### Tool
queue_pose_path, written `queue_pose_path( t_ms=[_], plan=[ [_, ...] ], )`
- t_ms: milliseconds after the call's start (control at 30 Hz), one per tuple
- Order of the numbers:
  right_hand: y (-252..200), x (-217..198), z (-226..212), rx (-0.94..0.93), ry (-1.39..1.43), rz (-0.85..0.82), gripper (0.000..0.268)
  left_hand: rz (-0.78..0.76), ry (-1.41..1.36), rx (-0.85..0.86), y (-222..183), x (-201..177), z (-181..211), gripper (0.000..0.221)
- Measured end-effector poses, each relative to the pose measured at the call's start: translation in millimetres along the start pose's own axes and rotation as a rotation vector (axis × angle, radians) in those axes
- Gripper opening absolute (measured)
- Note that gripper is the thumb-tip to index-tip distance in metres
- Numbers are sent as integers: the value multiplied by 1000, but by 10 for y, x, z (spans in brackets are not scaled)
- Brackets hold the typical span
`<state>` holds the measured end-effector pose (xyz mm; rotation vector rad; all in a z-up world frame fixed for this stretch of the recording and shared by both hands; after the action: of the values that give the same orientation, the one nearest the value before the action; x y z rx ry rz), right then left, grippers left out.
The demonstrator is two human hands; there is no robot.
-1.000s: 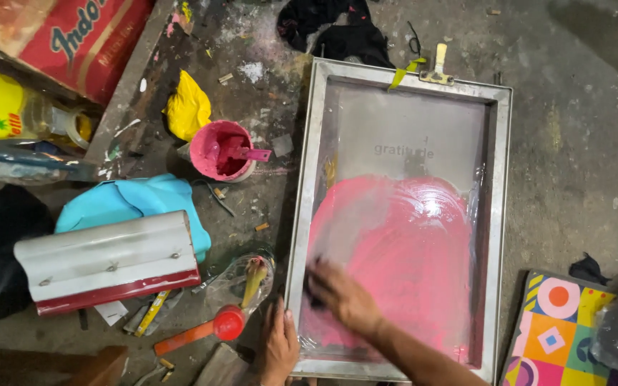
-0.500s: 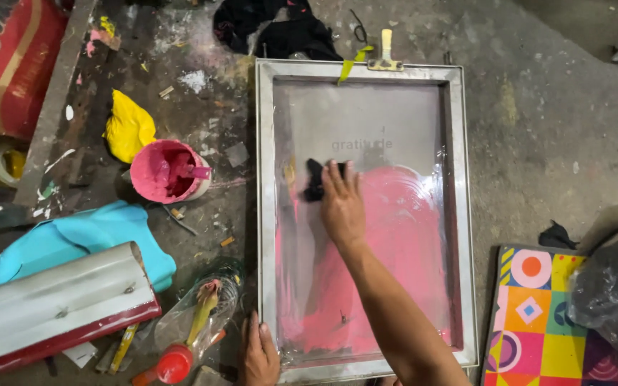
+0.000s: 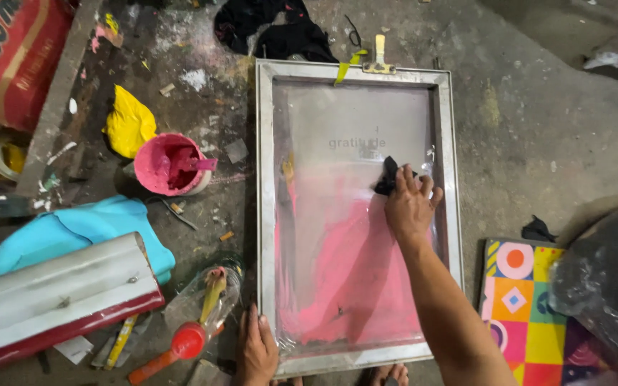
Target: The person is cleaning pink ink off a screen printing frame using a cloth and a cleaning solution.
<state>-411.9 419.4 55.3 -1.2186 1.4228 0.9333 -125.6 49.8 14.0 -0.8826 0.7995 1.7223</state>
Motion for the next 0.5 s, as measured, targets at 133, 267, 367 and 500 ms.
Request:
queue_pose_path(
  t_ms=[133, 267, 367, 500],
  plan=[
    [-262, -281, 138, -140, -90, 36, 50, -15, 40, 10, 21, -112, 98, 43],
    [-527, -476, 206, -302, -213, -88, 55, -80, -16, -2, 83, -148, 139, 45],
    [-768, -433, 487, -472, -359, -146, 59, -79, -15, 21, 104, -198, 180, 45],
    [-1319, -493, 680, -588, -430, -240, 54, -90, -21, 34, 89, -186, 182, 46]
  ],
)
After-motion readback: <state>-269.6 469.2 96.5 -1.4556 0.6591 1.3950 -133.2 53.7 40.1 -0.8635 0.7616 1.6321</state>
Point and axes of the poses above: each hand's wrist, its own y-axis towards the middle knuckle, its own x-axis out of the palm, z = x × y, the point moved 7 cm from there along y, towards the middle knuckle, and after that the axes turned 15 degrees about y, right-handed, at the moved point
